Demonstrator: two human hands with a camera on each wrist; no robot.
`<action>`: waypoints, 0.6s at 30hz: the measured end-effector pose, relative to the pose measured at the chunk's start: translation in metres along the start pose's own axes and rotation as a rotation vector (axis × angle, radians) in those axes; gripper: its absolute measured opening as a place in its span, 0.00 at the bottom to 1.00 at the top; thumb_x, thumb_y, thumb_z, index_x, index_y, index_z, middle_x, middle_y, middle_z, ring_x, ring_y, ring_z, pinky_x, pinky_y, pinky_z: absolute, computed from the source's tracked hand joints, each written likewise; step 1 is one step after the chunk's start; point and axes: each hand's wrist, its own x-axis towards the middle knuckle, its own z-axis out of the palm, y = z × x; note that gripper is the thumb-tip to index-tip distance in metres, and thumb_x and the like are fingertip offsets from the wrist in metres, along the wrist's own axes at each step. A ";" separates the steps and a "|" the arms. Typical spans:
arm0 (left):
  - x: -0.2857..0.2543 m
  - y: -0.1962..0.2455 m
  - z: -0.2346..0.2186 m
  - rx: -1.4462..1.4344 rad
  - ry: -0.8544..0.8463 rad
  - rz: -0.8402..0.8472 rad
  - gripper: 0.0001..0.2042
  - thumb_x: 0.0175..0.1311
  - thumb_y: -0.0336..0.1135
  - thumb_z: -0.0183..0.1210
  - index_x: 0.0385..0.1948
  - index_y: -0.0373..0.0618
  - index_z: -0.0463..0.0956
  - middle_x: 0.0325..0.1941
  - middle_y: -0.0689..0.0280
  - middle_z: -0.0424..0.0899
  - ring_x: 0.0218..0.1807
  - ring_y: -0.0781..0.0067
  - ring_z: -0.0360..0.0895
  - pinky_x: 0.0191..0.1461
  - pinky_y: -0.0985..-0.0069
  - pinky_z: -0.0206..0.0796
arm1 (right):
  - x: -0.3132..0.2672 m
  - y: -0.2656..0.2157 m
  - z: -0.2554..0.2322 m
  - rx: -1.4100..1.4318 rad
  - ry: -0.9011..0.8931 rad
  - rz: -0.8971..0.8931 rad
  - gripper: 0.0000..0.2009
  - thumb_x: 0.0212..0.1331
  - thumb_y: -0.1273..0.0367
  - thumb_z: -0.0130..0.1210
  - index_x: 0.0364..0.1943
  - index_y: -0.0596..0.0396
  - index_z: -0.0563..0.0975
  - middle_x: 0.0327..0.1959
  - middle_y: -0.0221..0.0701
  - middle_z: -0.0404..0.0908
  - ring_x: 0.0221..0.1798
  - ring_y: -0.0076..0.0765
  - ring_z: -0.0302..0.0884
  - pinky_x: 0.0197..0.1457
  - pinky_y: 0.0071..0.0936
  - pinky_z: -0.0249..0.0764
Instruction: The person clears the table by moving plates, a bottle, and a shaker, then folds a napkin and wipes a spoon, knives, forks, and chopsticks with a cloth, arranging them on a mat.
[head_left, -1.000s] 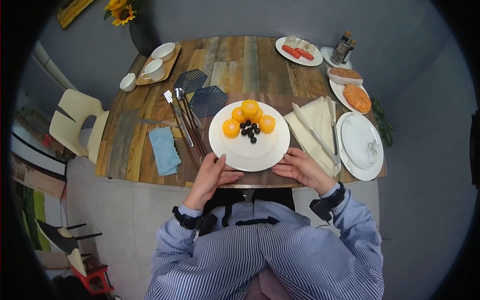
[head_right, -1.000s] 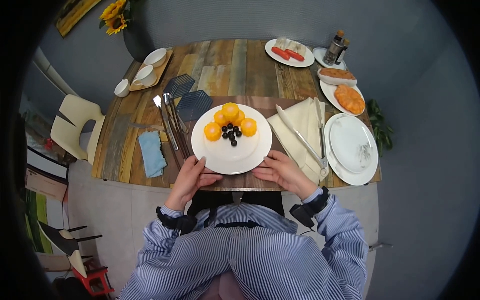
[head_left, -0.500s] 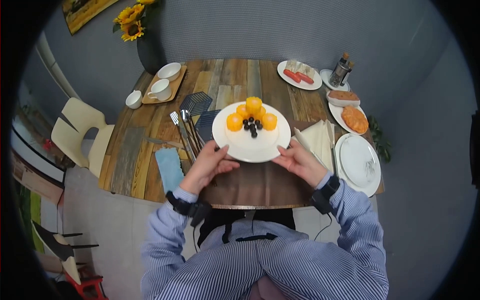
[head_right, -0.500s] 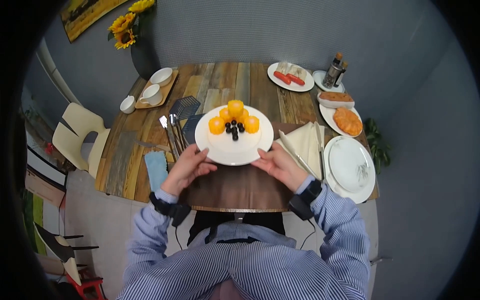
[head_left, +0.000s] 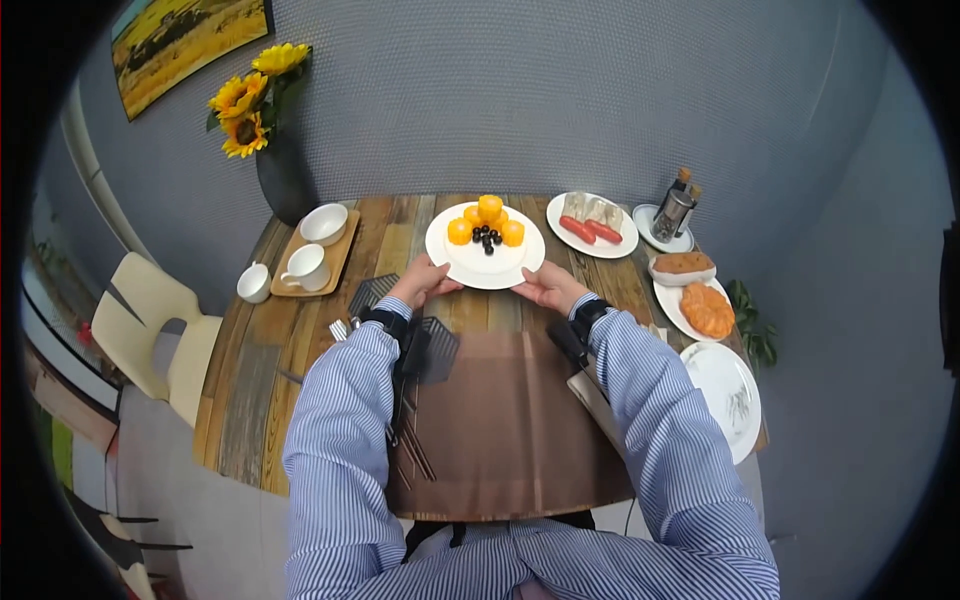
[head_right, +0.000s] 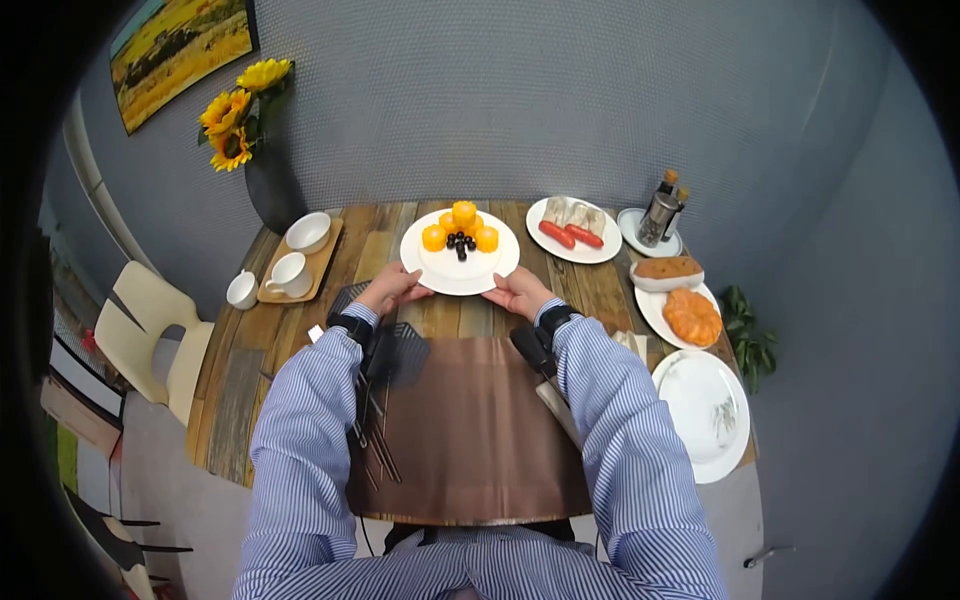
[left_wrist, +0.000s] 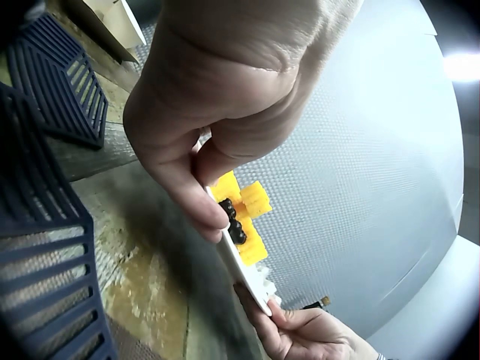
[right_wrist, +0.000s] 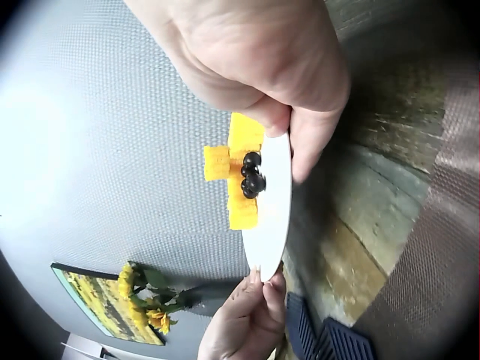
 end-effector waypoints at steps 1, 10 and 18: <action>0.010 0.000 0.000 0.015 0.009 -0.034 0.15 0.67 0.24 0.46 0.54 0.28 0.62 0.48 0.50 0.77 0.41 0.58 0.82 0.42 0.75 0.81 | 0.011 -0.001 -0.004 -0.005 0.045 0.022 0.19 0.64 0.79 0.42 0.59 0.50 0.65 0.55 0.35 0.72 0.54 0.39 0.76 0.54 0.38 0.79; 0.079 -0.003 -0.001 0.085 0.035 -0.096 0.15 0.68 0.26 0.46 0.52 0.27 0.63 0.47 0.52 0.77 0.39 0.64 0.82 0.43 0.79 0.80 | 0.072 -0.026 -0.025 -0.118 0.205 0.093 0.16 0.62 0.80 0.46 0.54 0.58 0.66 0.48 0.37 0.76 0.46 0.37 0.80 0.47 0.33 0.84; 0.104 -0.006 -0.005 0.101 0.056 -0.059 0.14 0.68 0.28 0.47 0.49 0.25 0.64 0.43 0.50 0.79 0.35 0.64 0.83 0.40 0.79 0.80 | 0.073 -0.044 -0.021 -0.402 0.215 0.054 0.14 0.60 0.75 0.54 0.48 0.67 0.68 0.38 0.39 0.79 0.36 0.38 0.83 0.34 0.25 0.86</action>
